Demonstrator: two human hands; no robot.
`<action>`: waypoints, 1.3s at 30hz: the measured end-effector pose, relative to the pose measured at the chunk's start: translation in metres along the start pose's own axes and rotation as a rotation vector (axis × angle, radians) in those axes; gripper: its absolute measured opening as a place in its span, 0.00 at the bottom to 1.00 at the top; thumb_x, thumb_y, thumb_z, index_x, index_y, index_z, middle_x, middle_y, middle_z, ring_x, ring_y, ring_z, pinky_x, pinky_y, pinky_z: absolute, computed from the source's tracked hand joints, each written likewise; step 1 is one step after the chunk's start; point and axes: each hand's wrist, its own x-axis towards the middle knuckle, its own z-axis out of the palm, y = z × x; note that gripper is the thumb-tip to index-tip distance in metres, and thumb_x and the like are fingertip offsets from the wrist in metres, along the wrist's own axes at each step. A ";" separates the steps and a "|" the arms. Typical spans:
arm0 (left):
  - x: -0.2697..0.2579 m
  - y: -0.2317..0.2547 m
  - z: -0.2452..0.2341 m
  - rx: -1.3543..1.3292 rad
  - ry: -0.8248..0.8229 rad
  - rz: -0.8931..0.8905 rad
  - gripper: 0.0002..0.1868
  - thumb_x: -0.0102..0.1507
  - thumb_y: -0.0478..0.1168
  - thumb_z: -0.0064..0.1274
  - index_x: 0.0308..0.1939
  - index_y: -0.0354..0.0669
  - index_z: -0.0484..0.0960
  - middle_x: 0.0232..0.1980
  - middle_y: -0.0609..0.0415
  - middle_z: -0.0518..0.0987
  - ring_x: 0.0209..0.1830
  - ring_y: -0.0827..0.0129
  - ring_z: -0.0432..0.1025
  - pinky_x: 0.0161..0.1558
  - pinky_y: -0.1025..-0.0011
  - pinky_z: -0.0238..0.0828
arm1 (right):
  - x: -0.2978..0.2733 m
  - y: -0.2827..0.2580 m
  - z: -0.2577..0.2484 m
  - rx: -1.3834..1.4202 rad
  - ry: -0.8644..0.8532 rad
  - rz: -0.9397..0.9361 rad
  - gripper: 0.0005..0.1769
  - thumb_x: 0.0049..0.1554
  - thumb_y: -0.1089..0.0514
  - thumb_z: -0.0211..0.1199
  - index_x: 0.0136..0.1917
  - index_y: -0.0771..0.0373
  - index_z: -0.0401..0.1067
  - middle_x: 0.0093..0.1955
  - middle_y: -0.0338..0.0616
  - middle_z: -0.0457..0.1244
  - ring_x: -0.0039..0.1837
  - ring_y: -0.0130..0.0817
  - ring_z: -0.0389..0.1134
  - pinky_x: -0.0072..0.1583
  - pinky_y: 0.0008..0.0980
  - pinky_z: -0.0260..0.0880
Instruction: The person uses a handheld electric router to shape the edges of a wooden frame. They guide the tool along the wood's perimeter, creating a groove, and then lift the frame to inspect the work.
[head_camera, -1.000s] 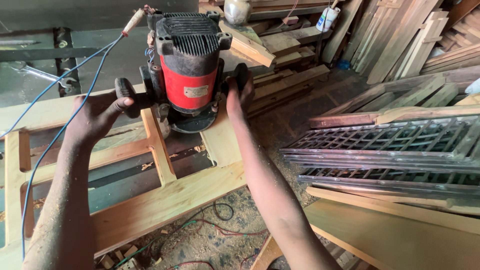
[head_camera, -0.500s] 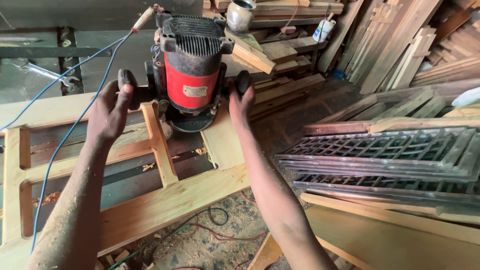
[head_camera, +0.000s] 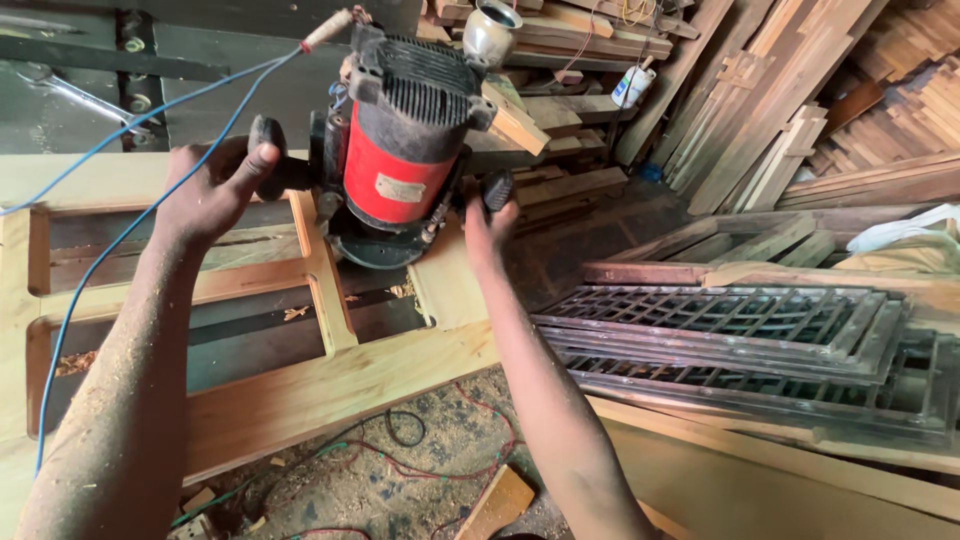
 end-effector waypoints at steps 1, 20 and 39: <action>-0.001 0.003 -0.003 0.026 -0.023 -0.015 0.34 0.71 0.66 0.50 0.41 0.34 0.86 0.31 0.52 0.81 0.36 0.70 0.74 0.44 0.68 0.70 | -0.004 -0.003 -0.003 -0.033 0.005 0.012 0.15 0.56 0.52 0.69 0.39 0.62 0.67 0.29 0.33 0.61 0.26 0.21 0.59 0.28 0.26 0.59; -0.011 0.016 -0.029 0.063 -0.337 -0.171 0.29 0.46 0.54 0.73 0.47 0.43 0.91 0.43 0.48 0.89 0.43 0.63 0.81 0.52 0.62 0.74 | -0.042 0.008 -0.067 -0.096 0.104 0.005 0.12 0.58 0.58 0.67 0.49 0.67 0.67 0.39 0.41 0.63 0.33 0.24 0.61 0.32 0.27 0.61; -0.020 0.010 -0.021 -0.155 -0.273 -0.062 0.28 0.55 0.56 0.67 0.50 0.39 0.89 0.39 0.48 0.88 0.40 0.72 0.77 0.49 0.68 0.72 | -0.028 0.019 -0.067 -0.211 0.116 -0.216 0.10 0.59 0.63 0.62 0.53 0.70 0.68 0.47 0.44 0.65 0.44 0.29 0.64 0.44 0.29 0.69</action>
